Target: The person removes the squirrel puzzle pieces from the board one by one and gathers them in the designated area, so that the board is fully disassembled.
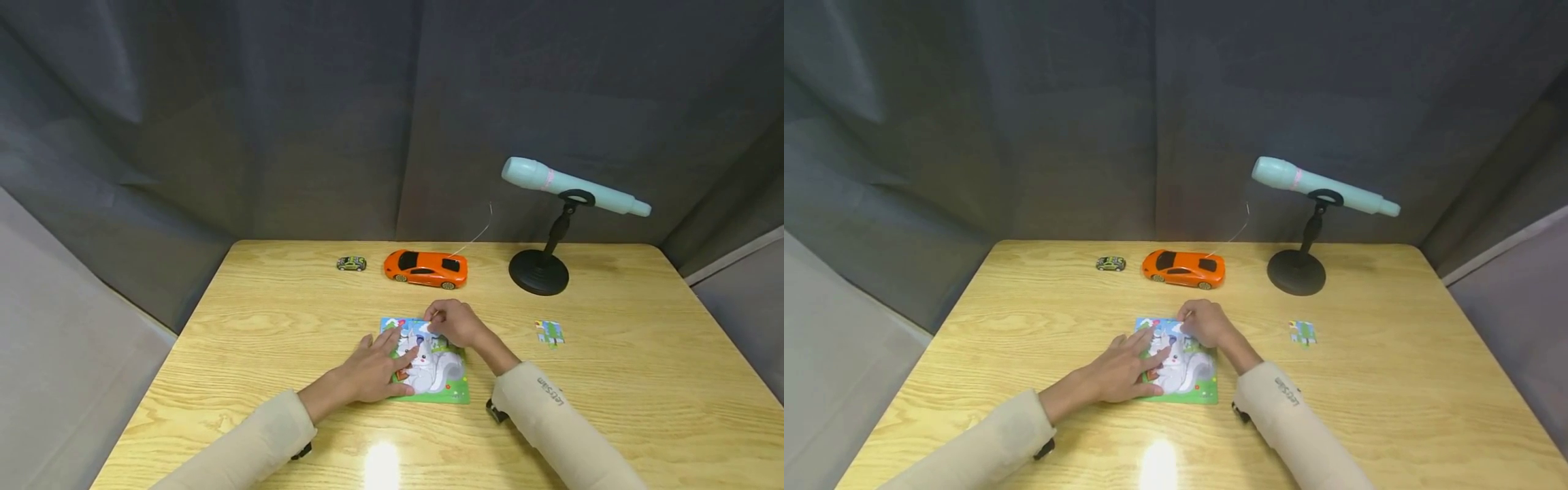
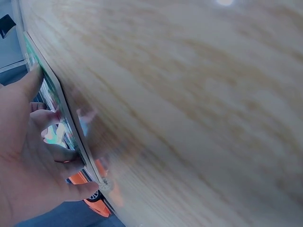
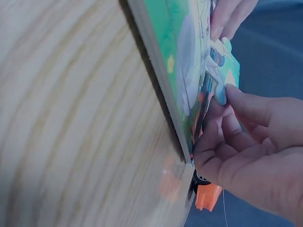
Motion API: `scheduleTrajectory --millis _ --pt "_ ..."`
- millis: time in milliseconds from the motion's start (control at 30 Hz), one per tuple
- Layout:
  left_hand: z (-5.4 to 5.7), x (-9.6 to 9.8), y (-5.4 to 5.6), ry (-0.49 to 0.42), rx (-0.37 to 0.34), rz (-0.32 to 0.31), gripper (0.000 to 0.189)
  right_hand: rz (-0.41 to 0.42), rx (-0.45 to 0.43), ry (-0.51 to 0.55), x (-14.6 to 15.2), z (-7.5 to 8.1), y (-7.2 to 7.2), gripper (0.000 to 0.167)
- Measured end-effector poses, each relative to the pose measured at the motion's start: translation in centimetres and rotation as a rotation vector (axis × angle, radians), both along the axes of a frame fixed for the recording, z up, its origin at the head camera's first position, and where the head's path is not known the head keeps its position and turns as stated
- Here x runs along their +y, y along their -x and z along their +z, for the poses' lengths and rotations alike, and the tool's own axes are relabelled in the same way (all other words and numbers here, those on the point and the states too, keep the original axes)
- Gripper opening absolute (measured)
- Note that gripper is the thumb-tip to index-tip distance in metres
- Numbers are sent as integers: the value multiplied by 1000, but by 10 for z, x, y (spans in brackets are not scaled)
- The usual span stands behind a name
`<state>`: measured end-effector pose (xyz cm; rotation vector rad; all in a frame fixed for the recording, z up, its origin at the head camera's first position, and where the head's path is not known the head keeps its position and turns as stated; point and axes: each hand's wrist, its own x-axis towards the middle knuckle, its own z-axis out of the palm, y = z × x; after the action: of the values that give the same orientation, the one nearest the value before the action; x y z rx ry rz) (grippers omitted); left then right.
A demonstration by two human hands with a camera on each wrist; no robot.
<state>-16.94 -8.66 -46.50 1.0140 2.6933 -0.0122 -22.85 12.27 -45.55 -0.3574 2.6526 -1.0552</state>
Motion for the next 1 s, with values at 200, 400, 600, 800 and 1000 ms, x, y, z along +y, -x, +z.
scheduleTrajectory --millis 200,400,600,800,1000 --pt "-1 1 0 0 2 -12 73 -8 -22 35 4 0 1 8" --pt "-2 0 1 1 7 -10 74 -17 -44 66 14 6 4 8" --pt "-2 -2 0 -10 19 -27 73 -28 -52 103 43 12 3 10" --pt "-2 -2 -1 -17 19 -31 73 -34 -22 103 78 15 1 13" --pt "-1 -1 0 -10 19 -26 74 -69 -7 51 106 17 -1 13"
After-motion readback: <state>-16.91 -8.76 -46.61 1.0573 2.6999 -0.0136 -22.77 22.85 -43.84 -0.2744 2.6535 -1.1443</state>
